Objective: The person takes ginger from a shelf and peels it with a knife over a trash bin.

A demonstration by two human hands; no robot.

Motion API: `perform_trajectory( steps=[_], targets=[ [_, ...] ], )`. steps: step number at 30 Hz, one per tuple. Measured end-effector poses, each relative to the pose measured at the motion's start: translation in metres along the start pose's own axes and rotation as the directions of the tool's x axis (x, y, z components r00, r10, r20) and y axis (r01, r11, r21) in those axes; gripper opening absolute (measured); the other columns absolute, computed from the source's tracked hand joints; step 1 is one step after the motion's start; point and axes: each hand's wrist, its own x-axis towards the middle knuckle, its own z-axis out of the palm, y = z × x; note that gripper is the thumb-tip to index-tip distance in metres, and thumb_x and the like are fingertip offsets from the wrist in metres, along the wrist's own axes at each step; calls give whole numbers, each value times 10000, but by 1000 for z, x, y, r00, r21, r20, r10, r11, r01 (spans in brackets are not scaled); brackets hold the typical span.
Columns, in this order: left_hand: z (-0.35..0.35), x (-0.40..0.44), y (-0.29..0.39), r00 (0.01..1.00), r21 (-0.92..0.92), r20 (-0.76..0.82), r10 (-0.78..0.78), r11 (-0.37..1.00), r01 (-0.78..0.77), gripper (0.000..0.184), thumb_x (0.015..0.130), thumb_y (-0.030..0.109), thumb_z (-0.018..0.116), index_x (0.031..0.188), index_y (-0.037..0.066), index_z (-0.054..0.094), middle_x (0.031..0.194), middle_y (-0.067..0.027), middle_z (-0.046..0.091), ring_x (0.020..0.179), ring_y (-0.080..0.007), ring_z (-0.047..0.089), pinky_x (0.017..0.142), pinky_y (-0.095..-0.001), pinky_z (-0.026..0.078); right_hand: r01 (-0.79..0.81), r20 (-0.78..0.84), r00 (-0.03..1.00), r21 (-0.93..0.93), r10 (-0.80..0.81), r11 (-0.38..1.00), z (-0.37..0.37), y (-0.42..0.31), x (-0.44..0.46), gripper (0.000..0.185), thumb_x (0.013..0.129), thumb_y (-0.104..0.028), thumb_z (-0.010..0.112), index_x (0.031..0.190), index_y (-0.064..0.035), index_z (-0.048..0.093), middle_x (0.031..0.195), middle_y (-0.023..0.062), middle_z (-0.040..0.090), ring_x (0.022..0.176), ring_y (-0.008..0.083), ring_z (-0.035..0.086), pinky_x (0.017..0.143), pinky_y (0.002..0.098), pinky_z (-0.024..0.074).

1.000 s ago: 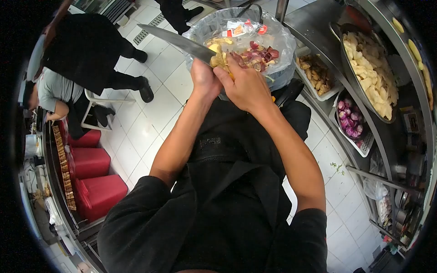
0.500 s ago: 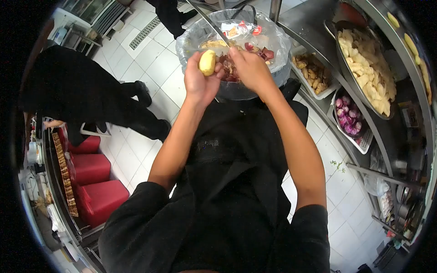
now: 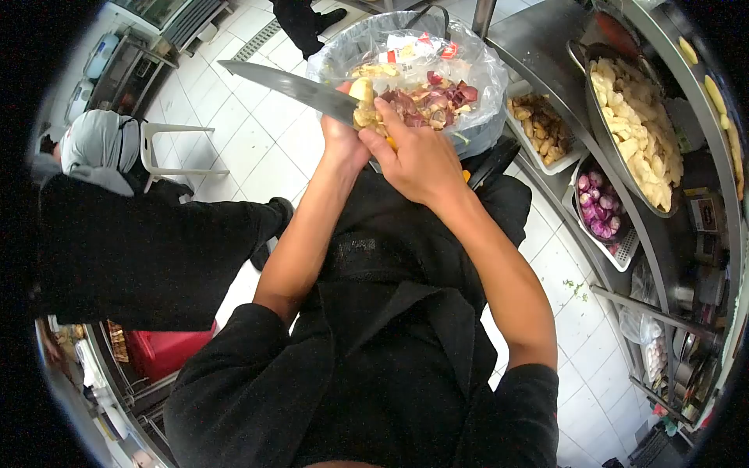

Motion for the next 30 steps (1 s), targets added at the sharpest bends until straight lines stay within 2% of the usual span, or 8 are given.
perform_trajectory(
  steps=[7, 10, 16, 19, 22, 25, 28, 30],
  targets=[
    [1, -3, 1, 999, -43, 49, 7, 999, -5, 283, 992, 262, 460, 1063, 11, 570, 953, -106, 627, 833, -233, 636, 727, -377, 558, 23, -17, 1000, -15, -23, 1000, 3, 1, -3, 565, 951, -444, 519, 1315, -13, 549, 707, 262, 648, 710, 453, 655, 695, 522, 519],
    [-5, 0, -2, 997, 68, 80, 22, 997, -27, 349, 1003, 300, 426, 1163, 6, 523, 1064, -139, 623, 944, -263, 637, 818, -427, 559, 15, -18, 1000, -15, -15, 1000, 2, -2, -3, 562, 952, -446, 518, 1310, -13, 553, 705, 262, 648, 709, 452, 656, 695, 523, 520],
    [-6, 0, -2, 1000, 84, 18, 2, 996, -4, 348, 1009, 304, 430, 1158, 5, 528, 1091, -135, 619, 958, -254, 632, 830, -416, 553, 17, -25, 1000, -86, -19, 996, 3, -1, -1, 564, 949, -450, 521, 1307, -15, 555, 677, 248, 644, 682, 445, 656, 660, 518, 522],
    [-7, 1, -4, 997, -24, 74, -3, 1000, 5, 353, 1012, 311, 427, 1160, 6, 526, 1084, -130, 618, 967, -250, 629, 850, -413, 542, -70, 56, 996, -81, 74, 994, -4, -7, 5, 539, 960, -415, 528, 1362, -56, 522, 809, 271, 667, 794, 446, 659, 734, 483, 516],
    [-2, -6, 2, 994, -33, 104, -24, 999, 28, 324, 1009, 284, 423, 1138, 13, 544, 1064, -127, 623, 980, -254, 626, 880, -410, 530, -71, 76, 994, -125, 81, 990, -3, -10, 6, 532, 958, -418, 527, 1359, -68, 528, 758, 266, 655, 741, 447, 651, 693, 493, 510],
    [-2, -4, -2, 999, -46, 3, -41, 998, 41, 286, 995, 256, 407, 1068, 25, 560, 974, -106, 614, 848, -222, 611, 743, -368, 517, -39, 21, 999, -177, 44, 983, 3, -2, 12, 575, 960, -460, 484, 1293, 2, 563, 698, 260, 645, 694, 445, 654, 661, 505, 520],
    [-29, 2, -5, 935, 12, 334, -117, 993, 120, 257, 974, 236, 395, 995, 39, 558, 877, -84, 581, 700, -180, 534, 606, -321, 426, -164, -14, 986, 19, 165, 986, 4, 29, 33, 555, 973, -464, 437, 1187, 12, 625, 773, 275, 656, 777, 463, 648, 725, 502, 507],
    [-11, -8, -1, 965, 34, 239, -111, 994, 105, 261, 970, 243, 382, 972, 45, 552, 833, -76, 558, 650, -165, 484, 570, -307, 366, -279, 47, 960, 67, 276, 958, 1, 46, 43, 550, 978, -465, 418, 1106, 17, 650, 827, 281, 659, 838, 463, 642, 764, 492, 497]
  ],
)
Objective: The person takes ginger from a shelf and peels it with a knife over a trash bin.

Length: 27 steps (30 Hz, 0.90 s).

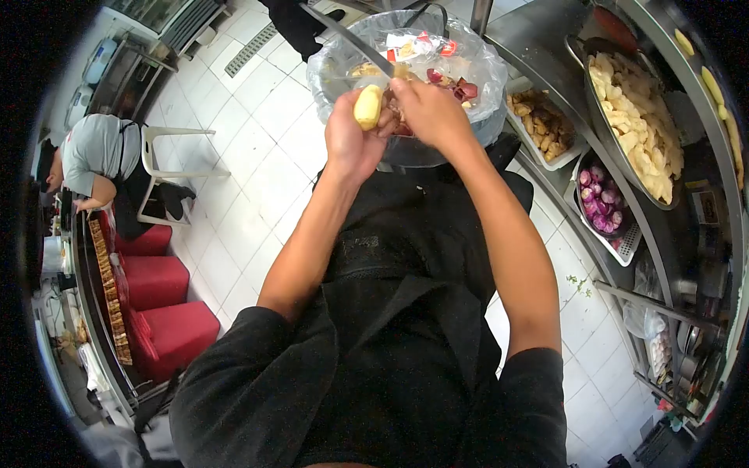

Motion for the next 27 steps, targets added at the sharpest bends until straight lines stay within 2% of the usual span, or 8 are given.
perform_trajectory(
  steps=[2, 4, 7, 10, 13, 20, 26, 27],
  targets=[
    [7, 0, 5, 998, 14, -54, 15, 1000, -14, 263, 968, 246, 374, 957, 49, 548, 812, -70, 547, 626, -156, 457, 556, -300, 336, -71, 15, 997, 41, 70, 997, -5, -1, 3, 547, 982, -463, 418, 993, 24, 666, 904, 286, 660, 921, 450, 636, 796, 474, 488],
    [3, 3, 8, 998, 19, -63, 23, 1000, -22, 263, 970, 245, 370, 951, 51, 546, 813, -67, 550, 629, -154, 453, 562, -297, 337, 1, 18, 1000, 29, -2, 1000, -10, -10, -6, 537, 979, -462, 428, 1060, 15, 662, 886, 279, 664, 908, 451, 640, 800, 471, 492],
    [-26, 19, 2, 992, -70, 124, -29, 997, 38, 278, 963, 241, 391, 1022, 20, 549, 859, -81, 603, 716, -183, 573, 611, -324, 441, 112, -1, 994, 22, -112, 993, -6, -20, -27, 542, 975, -467, 444, 1182, -4, 633, 855, 272, 668, 882, 450, 648, 803, 474, 496],
    [5, 11, 4, 989, -105, -148, -10, 994, -6, 336, 983, 246, 384, 1124, -15, 542, 1046, -129, 635, 904, -246, 635, 784, -383, 526, 208, -29, 977, -49, -210, 977, -1, -27, -39, 576, 971, -480, 451, 1292, -19, 576, 823, 270, 668, 847, 443, 657, 798, 482, 500],
    [6, 12, 2, 990, -59, -117, 73, 995, -80, 376, 998, 239, 378, 1199, -46, 521, 1190, -168, 606, 1060, -292, 618, 937, -431, 512, 228, 1, 973, -109, -229, 968, -4, -33, -44, 597, 965, -489, 460, 1326, -22, 550, 805, 276, 666, 807, 446, 659, 768, 498, 505],
    [14, 4, 8, 992, -31, -114, 59, 998, -63, 388, 1022, 265, 384, 1233, -34, 512, 1213, -170, 591, 1086, -292, 604, 953, -419, 504, 243, -13, 969, -130, -247, 961, -6, -34, -45, 577, 955, -458, 495, 1321, -15, 549, 786, 264, 668, 796, 445, 658, 755, 505, 507],
    [1, 7, 5, 997, -61, -77, 16, 998, -20, 376, 1013, 256, 389, 1221, -28, 519, 1167, -162, 611, 1028, -278, 614, 852, -380, 525, 265, -35, 962, -134, -272, 955, -4, -32, -45, 568, 950, -453, 503, 1306, -15, 562, 799, 269, 671, 804, 443, 662, 764, 509, 510],
    [-3, 7, 4, 998, -58, -62, 5, 998, -8, 354, 1005, 250, 393, 1184, -23, 530, 1114, -151, 615, 957, -257, 606, 786, -358, 506, 277, -51, 957, -139, -286, 951, -4, -31, -43, 568, 949, -454, 504, 1303, -14, 565, 797, 272, 670, 803, 443, 662, 764, 509, 511]
  ],
)
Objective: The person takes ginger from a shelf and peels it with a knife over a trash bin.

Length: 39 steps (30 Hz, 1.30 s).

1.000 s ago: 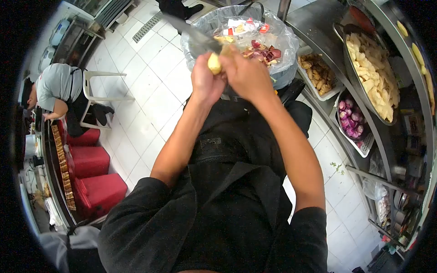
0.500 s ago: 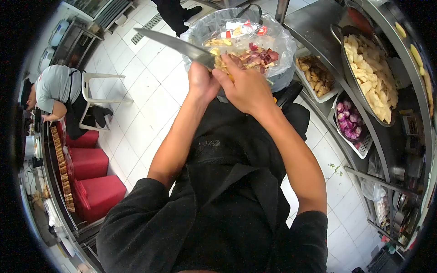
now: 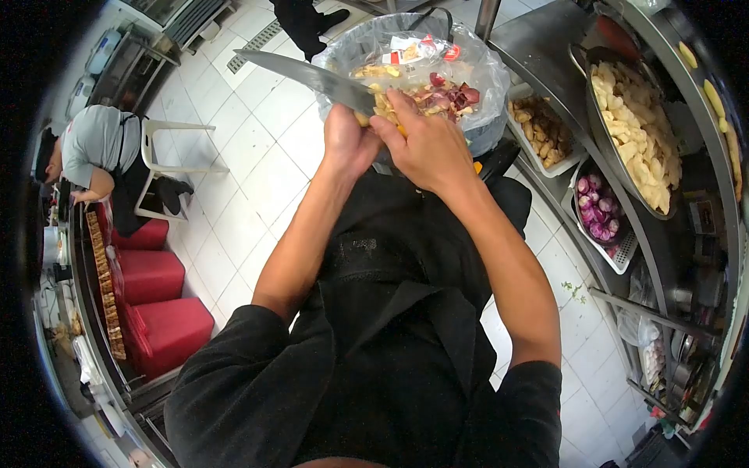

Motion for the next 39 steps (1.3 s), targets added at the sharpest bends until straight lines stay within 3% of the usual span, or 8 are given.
perform_trajectory(
  steps=[5, 8, 14, 18, 21, 33, 36, 39],
  targets=[
    [-3, -9, 5, 990, 75, 115, -75, 995, 67, 257, 965, 218, 402, 999, 13, 553, 870, -95, 583, 652, -162, 488, 554, -285, 359, -210, 86, 972, -110, 219, 972, -12, 13, 16, 561, 957, -447, 490, 1303, -11, 565, 828, 284, 669, 843, 454, 657, 804, 505, 504],
    [11, -19, 8, 998, 107, 8, -55, 993, 54, 246, 961, 217, 396, 959, 20, 544, 815, -81, 554, 606, -149, 450, 548, -289, 359, -259, 55, 963, -54, 262, 964, -17, 19, 15, 562, 961, -443, 482, 1306, -6, 561, 903, 296, 665, 916, 456, 645, 850, 490, 493],
    [6, -9, 4, 990, 207, -115, 78, 977, -53, 282, 967, 245, 402, 1000, 14, 559, 931, -101, 623, 744, -187, 573, 601, -330, 424, -125, 79, 990, 98, 118, 987, -15, -2, -2, 571, 965, -456, 477, 1306, -6, 561, 986, 282, 669, 984, 453, 633, 906, 475, 477],
    [11, -8, 1, 979, 169, -154, 136, 980, -110, 331, 978, 267, 414, 1111, 7, 568, 1065, -123, 634, 974, -235, 617, 852, -359, 494, -85, 85, 993, 72, 79, 994, -10, -8, -9, 581, 963, -479, 481, 1304, -15, 564, 963, 265, 680, 934, 448, 649, 863, 481, 496],
    [10, -5, -1, 974, 207, -158, 160, 970, -126, 353, 1006, 357, 364, 1077, 70, 555, 913, -47, 624, 756, -151, 596, 574, -291, 460, -79, 79, 994, 67, 74, 995, -8, -8, -10, 585, 962, -482, 482, 1310, -18, 559, 940, 259, 684, 917, 444, 654, 844, 483, 503],
    [5, -7, -3, 960, 311, -63, 273, 919, -242, 270, 982, 241, 389, 1099, 40, 525, 985, -110, 607, 860, -220, 606, 702, -371, 505, -181, 111, 978, 26, 177, 983, -7, -5, 0, 576, 963, -463, 467, 1272, 11, 575, 913, 281, 672, 923, 453, 643, 847, 504, 492],
    [-2, -15, 2, 981, 416, 24, 190, 891, -183, 237, 976, 218, 380, 1087, 47, 499, 915, -103, 574, 747, -206, 573, 586, -351, 453, -278, 82, 958, 53, 273, 959, -3, 21, 13, 574, 973, -463, 435, 1245, 19, 588, 958, 295, 659, 967, 460, 627, 875, 510, 473],
    [0, -15, 5, 982, 276, 14, 187, 943, -184, 239, 999, 216, 411, 1121, 29, 494, 913, -106, 563, 730, -202, 559, 618, -331, 442, -413, 154, 906, 113, 395, 904, -7, 31, 21, 584, 984, -489, 402, 1226, 3, 601, 1038, 299, 643, 1042, 472, 591, 906, 501, 447]
  ],
)
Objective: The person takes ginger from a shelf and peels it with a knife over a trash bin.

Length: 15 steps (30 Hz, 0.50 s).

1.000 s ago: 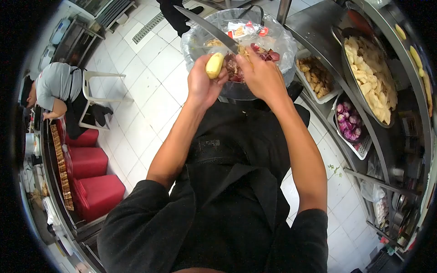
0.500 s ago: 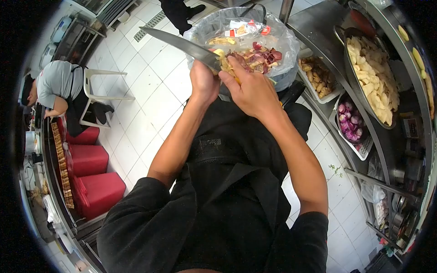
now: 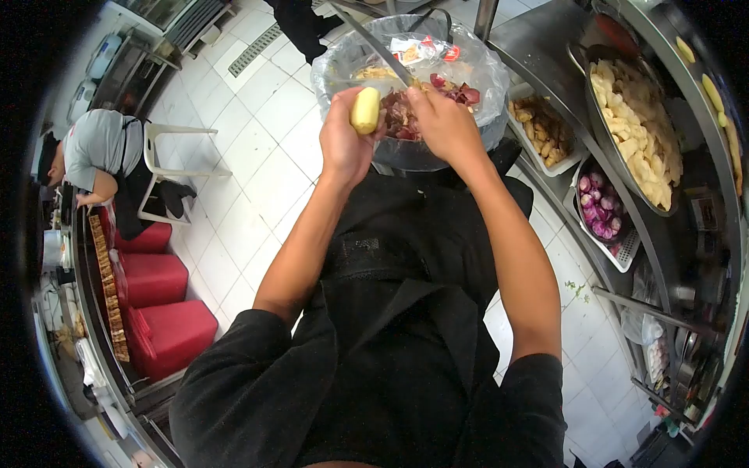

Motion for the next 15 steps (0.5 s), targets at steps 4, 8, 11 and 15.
perform_trajectory(
  steps=[4, 8, 11, 15],
  targets=[
    [-3, 9, 3, 997, 107, -27, 68, 992, -65, 273, 1018, 199, 466, 1191, -12, 474, 1027, -126, 564, 857, -220, 582, 791, -363, 496, -67, 11, 998, 146, 66, 987, 5, 9, 3, 577, 980, -515, 415, 1151, -6, 624, 809, 220, 657, 748, 355, 654, 682, 420, 499],
    [-2, 11, 15, 1000, -81, -8, -15, 997, 14, 353, 1031, 188, 454, 1285, -53, 409, 1158, -157, 531, 1050, -262, 558, 982, -406, 469, -233, 143, 971, 424, 189, 875, 5, -1, -5, 556, 980, -540, 426, 1006, -22, 627, 588, 76, 531, 458, 158, 516, 445, 303, 419],
    [0, 19, 17, 993, -317, -51, -103, 945, 82, 391, 1042, 203, 423, 1318, -69, 372, 1221, -184, 509, 1137, -300, 525, 1050, -429, 438, -274, 190, 961, 572, 200, 773, 9, -6, -9, 547, 978, -554, 433, 946, -39, 611, 555, 28, 486, 421, 107, 461, 401, 260, 382],
    [-2, 26, 4, 977, -456, -56, -207, 876, 159, 403, 1047, 209, 403, 1327, -78, 355, 1317, -216, 475, 1220, -326, 487, 1104, -440, 393, -246, 215, 966, 617, 140, 748, 12, -17, -15, 559, 972, -565, 446, 938, -31, 608, 568, 24, 497, 427, 100, 463, 397, 246, 376]
  ],
)
